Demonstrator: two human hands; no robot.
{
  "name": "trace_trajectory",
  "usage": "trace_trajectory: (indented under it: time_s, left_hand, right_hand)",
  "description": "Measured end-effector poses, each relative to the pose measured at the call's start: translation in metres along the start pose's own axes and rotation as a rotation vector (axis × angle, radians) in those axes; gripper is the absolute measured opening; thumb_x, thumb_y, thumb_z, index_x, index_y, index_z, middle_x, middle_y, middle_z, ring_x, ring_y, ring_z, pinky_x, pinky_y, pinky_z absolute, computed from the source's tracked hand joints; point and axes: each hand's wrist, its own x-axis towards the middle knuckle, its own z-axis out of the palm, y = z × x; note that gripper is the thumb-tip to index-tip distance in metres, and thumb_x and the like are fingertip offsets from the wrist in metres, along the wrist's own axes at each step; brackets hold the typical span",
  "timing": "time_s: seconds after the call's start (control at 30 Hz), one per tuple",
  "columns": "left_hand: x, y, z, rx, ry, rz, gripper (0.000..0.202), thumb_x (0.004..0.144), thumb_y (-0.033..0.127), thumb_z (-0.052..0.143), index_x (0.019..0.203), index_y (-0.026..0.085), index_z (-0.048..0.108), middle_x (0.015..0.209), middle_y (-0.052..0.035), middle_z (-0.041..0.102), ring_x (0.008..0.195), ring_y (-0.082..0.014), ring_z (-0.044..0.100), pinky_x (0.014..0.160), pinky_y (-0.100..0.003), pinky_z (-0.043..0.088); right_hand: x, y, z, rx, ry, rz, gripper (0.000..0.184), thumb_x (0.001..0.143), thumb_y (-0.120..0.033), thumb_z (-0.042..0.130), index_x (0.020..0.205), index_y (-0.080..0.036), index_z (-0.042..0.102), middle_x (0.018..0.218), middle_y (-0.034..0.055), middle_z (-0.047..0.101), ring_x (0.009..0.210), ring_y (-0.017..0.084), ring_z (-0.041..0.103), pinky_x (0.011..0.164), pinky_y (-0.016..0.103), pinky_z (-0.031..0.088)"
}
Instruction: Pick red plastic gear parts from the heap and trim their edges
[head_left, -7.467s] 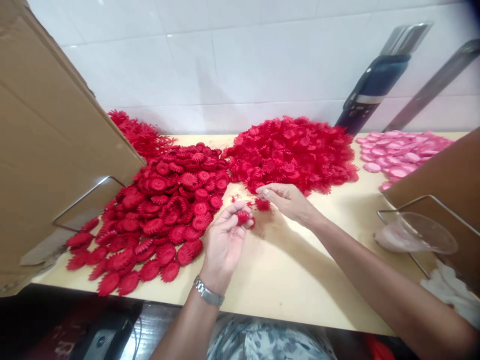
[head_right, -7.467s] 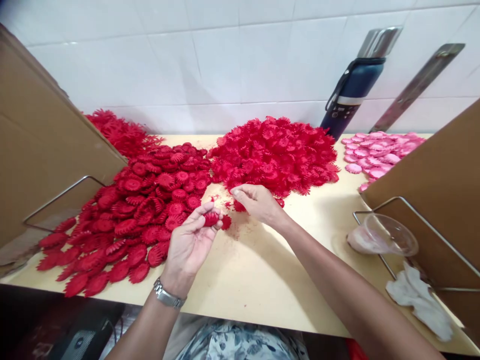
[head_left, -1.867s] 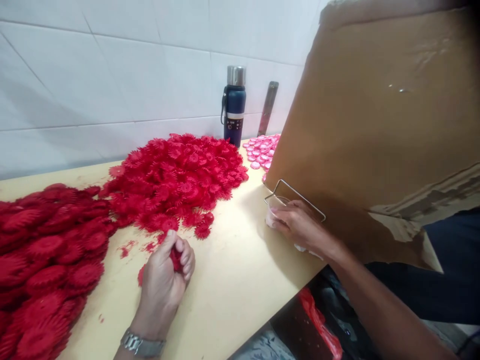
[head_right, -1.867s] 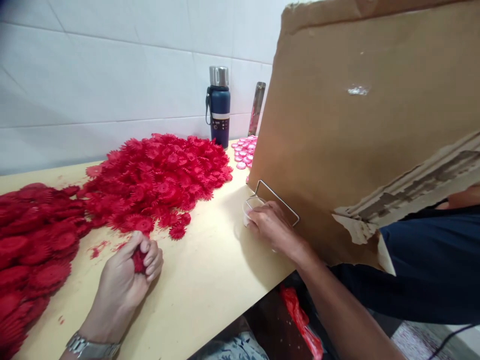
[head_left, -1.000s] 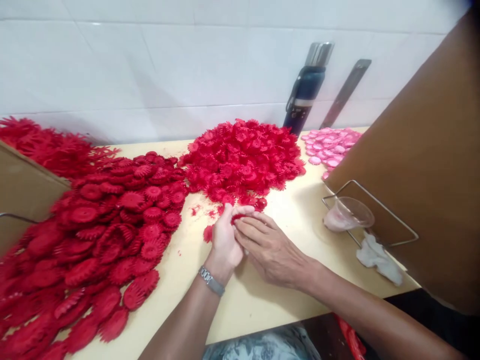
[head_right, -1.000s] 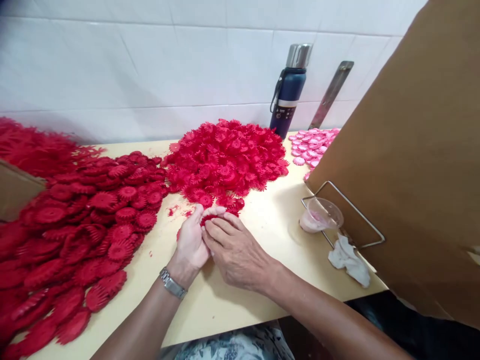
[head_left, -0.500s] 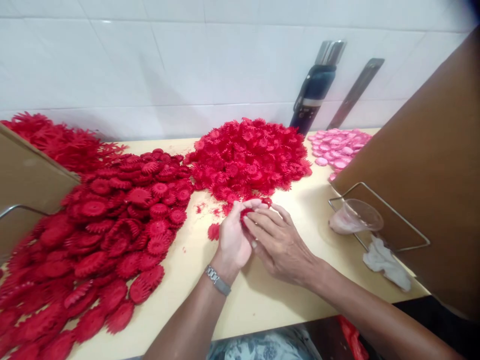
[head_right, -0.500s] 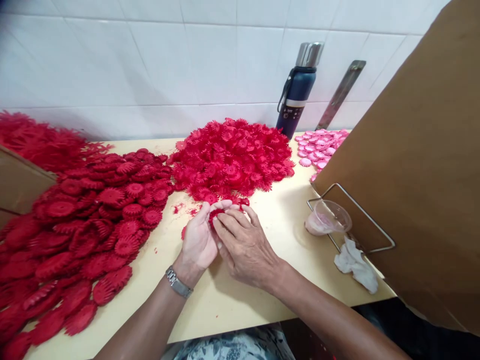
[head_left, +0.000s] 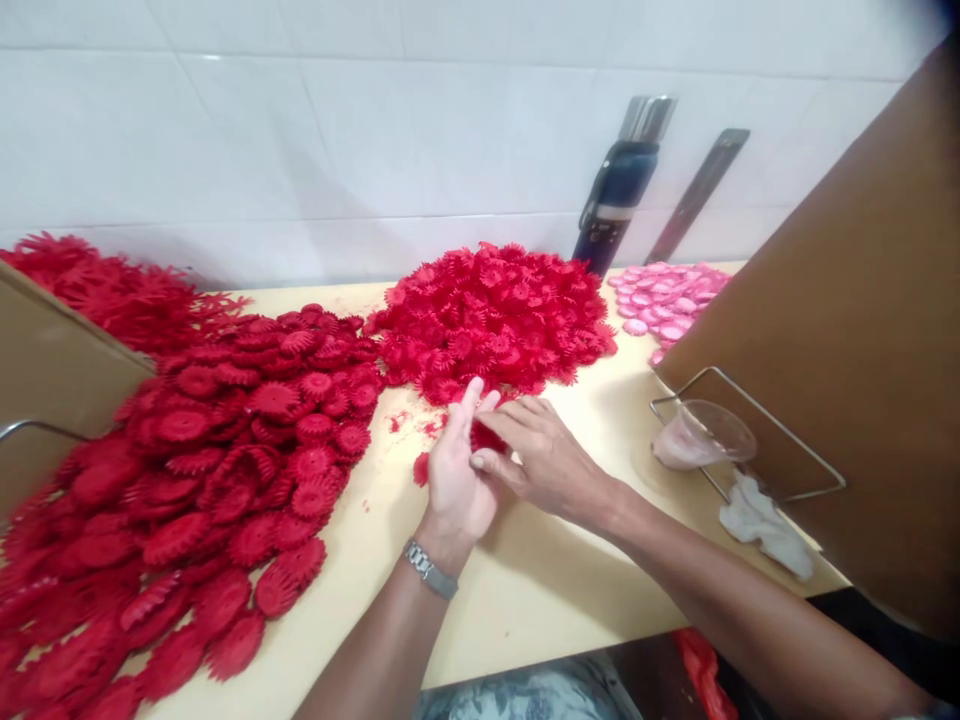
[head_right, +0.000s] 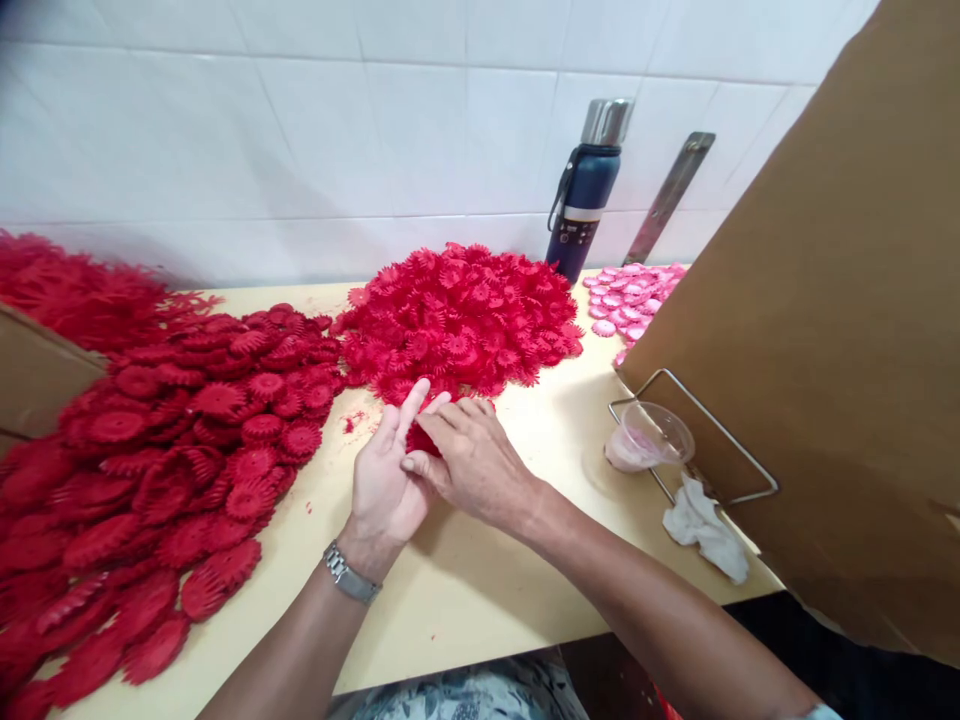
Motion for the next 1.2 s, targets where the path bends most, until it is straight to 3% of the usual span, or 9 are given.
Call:
trace_trajectory:
  time_s: [0.13, 0.27, 0.37, 0.47, 0.57, 0.7, 0.8, 1.0, 1.2]
  left_hand:
    - [0.000, 0.000, 0.000, 0.000, -0.011, 0.060, 0.038, 0.088, 0.040, 0.038, 0.120, 0.025, 0.053, 0.136, -0.0039, 0.045, 0.123, -0.0156, 0.042, 0.096, -0.025, 0.040]
    - [0.002, -0.005, -0.001, 0.037, -0.003, 0.103, 0.034, 0.087, 0.034, 0.043, 0.116, 0.023, 0.056, 0.130, -0.0044, 0.050, 0.121, -0.0133, 0.043, 0.098, -0.023, 0.036]
    - [0.005, -0.008, -0.005, 0.107, -0.023, 0.105, 0.028, 0.083, 0.029, 0.052, 0.109, 0.021, 0.060, 0.114, -0.0046, 0.060, 0.104, -0.0137, 0.055, 0.089, -0.023, 0.043]
    - [0.008, -0.008, -0.009, 0.184, -0.063, 0.102, 0.018, 0.076, 0.031, 0.061, 0.081, 0.015, 0.066, 0.076, -0.0029, 0.065, 0.070, -0.0112, 0.060, 0.063, -0.020, 0.047]
    - [0.007, -0.005, -0.011, 0.187, -0.088, 0.027, 0.023, 0.066, 0.032, 0.071, 0.061, 0.012, 0.060, 0.056, 0.0007, 0.057, 0.050, -0.0077, 0.051, 0.047, -0.018, 0.041]
    - [0.006, 0.002, -0.010, 0.198, -0.172, 0.024, 0.016, 0.064, 0.023, 0.072, 0.065, 0.011, 0.062, 0.058, 0.0001, 0.058, 0.052, -0.0075, 0.052, 0.051, -0.019, 0.044]
    - [0.006, 0.004, -0.009, 0.273, -0.129, 0.093, 0.013, 0.065, 0.018, 0.067, 0.076, 0.009, 0.066, 0.061, -0.0020, 0.062, 0.053, -0.0092, 0.056, 0.054, -0.021, 0.046]
    - [0.005, -0.001, -0.009, 0.539, -0.006, 0.292, 0.027, 0.068, 0.012, 0.059, 0.094, 0.011, 0.065, 0.055, 0.0003, 0.062, 0.048, -0.0109, 0.056, 0.048, -0.022, 0.046]
    - [-0.001, -0.003, -0.010, 0.936, -0.128, 0.502, 0.030, 0.077, 0.014, 0.052, 0.103, 0.020, 0.066, 0.080, -0.0022, 0.064, 0.060, -0.0096, 0.057, 0.058, -0.022, 0.050]
  right_hand:
    - [-0.004, -0.004, 0.009, -0.091, 0.036, -0.068, 0.023, 0.088, -0.017, 0.040, 0.094, -0.008, 0.061, 0.076, 0.0101, 0.061, 0.068, 0.019, 0.049, 0.065, 0.033, 0.043]
    - [-0.007, 0.000, 0.015, 0.039, 0.207, -0.051, 0.015, 0.084, -0.013, 0.044, 0.084, -0.012, 0.059, 0.072, 0.0081, 0.059, 0.068, 0.018, 0.050, 0.064, 0.031, 0.044]
    - [-0.006, 0.005, 0.014, 0.149, 0.307, -0.049, 0.011, 0.082, -0.010, 0.047, 0.082, -0.015, 0.056, 0.072, 0.0061, 0.059, 0.067, 0.017, 0.051, 0.063, 0.030, 0.044]
    - [-0.004, 0.010, 0.011, 0.137, 0.346, -0.077, 0.013, 0.083, -0.009, 0.045, 0.080, -0.015, 0.056, 0.069, 0.0054, 0.059, 0.065, 0.016, 0.051, 0.062, 0.029, 0.042]
    - [-0.006, 0.014, 0.009, 0.052, 0.330, -0.105, 0.019, 0.085, -0.011, 0.044, 0.073, -0.015, 0.057, 0.062, 0.0042, 0.056, 0.060, 0.015, 0.047, 0.060, 0.030, 0.040]
    - [-0.009, 0.020, 0.002, 0.038, 0.269, -0.101, 0.013, 0.085, -0.016, 0.049, 0.088, -0.016, 0.062, 0.078, 0.0062, 0.060, 0.073, 0.017, 0.051, 0.070, 0.033, 0.042]
    - [-0.010, 0.023, -0.012, 0.246, 0.234, 0.043, 0.023, 0.082, -0.021, 0.055, 0.105, -0.016, 0.058, 0.099, 0.0096, 0.058, 0.091, 0.018, 0.052, 0.078, 0.033, 0.044]
    - [-0.008, 0.022, -0.023, 0.661, 0.005, 0.367, 0.014, 0.083, -0.029, 0.053, 0.079, -0.017, 0.059, 0.073, 0.0019, 0.060, 0.068, 0.013, 0.056, 0.064, 0.027, 0.044]
    - [-0.009, 0.021, -0.014, 1.068, -0.021, 0.488, 0.020, 0.080, -0.036, 0.057, 0.080, -0.017, 0.052, 0.069, 0.0002, 0.060, 0.064, 0.013, 0.058, 0.063, 0.028, 0.046]
